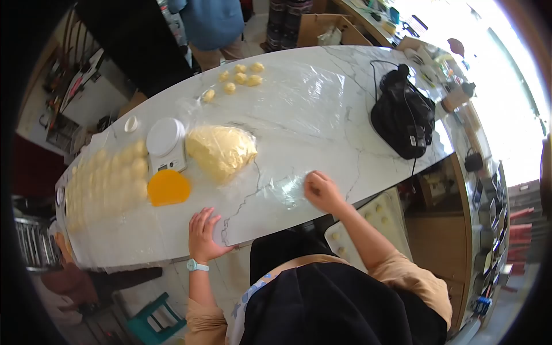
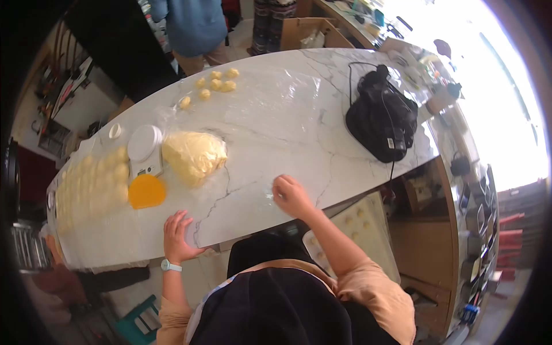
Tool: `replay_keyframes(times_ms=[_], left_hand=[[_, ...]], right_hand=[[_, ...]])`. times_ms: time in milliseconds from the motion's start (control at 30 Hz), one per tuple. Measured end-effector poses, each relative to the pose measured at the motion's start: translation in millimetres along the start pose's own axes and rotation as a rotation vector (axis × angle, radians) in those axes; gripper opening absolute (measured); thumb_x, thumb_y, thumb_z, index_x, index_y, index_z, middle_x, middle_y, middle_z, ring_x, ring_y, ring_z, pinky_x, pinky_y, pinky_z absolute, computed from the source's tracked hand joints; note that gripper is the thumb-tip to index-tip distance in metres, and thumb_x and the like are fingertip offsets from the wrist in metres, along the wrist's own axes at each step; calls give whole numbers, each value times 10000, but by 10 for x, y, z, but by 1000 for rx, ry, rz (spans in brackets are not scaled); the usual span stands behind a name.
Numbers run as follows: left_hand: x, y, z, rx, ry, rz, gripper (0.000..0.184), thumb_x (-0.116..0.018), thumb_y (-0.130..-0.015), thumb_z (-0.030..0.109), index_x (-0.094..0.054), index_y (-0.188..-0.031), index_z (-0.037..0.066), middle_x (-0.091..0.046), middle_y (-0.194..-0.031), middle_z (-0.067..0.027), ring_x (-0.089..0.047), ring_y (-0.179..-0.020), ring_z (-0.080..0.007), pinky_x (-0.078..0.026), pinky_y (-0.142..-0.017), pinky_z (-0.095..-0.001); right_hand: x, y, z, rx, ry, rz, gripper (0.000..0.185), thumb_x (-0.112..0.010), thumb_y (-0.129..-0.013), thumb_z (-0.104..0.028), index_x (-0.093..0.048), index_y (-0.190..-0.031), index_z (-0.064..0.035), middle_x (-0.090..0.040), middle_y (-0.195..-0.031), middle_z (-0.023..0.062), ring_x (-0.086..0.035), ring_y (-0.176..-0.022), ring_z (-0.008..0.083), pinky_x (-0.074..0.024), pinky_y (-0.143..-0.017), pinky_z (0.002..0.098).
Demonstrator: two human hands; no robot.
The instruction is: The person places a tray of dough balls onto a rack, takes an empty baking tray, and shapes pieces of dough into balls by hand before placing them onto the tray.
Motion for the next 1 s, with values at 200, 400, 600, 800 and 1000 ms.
replay_keyframes(times_ms=[200, 400, 600, 800, 1000], left_hand=[[-28, 13, 28, -17, 3, 11, 846, -907, -487, 445, -542, -1191, 148, -505, -1369, -94, -450, -1309, -318, -324, -1108, -519], [5, -1, 28, -22, -14, 13, 872, -915, -477, 418, -533, -1203, 120, -506, -1370, -120, -454, -1295, -346, -332, -1099, -525], [-57, 20, 48, -35, 1, 6, 911, -928, -453, 380, -518, -1225, 123, -489, -1398, -124, -443, -1305, -351, -325, -1103, -523], [-6, -3, 58, -34, -28, -29, 923, -929, -459, 370, -508, -1243, 125, -479, -1409, -124, -434, -1312, -352, -328, -1102, -513], [-63, 53, -7, -63, -53, -56, 910, -910, -529, 425, -496, -1271, 97, -451, -1428, -153, -404, -1332, -375, -322, -1104, -509]], right_hand=[[197, -551, 145, 189, 353, 349, 64, -611, -814, -41, -575, -864, -27, -588, -899, 164, -570, -880, 376, -471, -787, 440], [123, 93, 212, 195, 65, 85, 77, -632, -790, -57, -566, -821, -33, -574, -858, 142, -569, -865, 359, -475, -774, 418], [59, -473, 102, 148, 264, 271, 45, -606, -828, -53, -577, -862, -47, -585, -889, 133, -575, -913, 348, -478, -798, 411], [287, 298, 132, 67, 146, 281, 689, -779, -717, -40, -450, -1321, -70, -477, -1348, 137, -516, -1215, 266, -445, -1036, 390], [322, 186, 72, -27, -26, 129, 602, -772, -769, -123, -534, -1319, -78, -615, -1203, 143, -608, -1070, 304, -495, -938, 386]])
Point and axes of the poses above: each hand's wrist, its own y-axis away from the middle knuckle, its own x-axis out of the back of the hand, z = x × y, the point moved 2 cm from there along -y, towards the middle knuckle
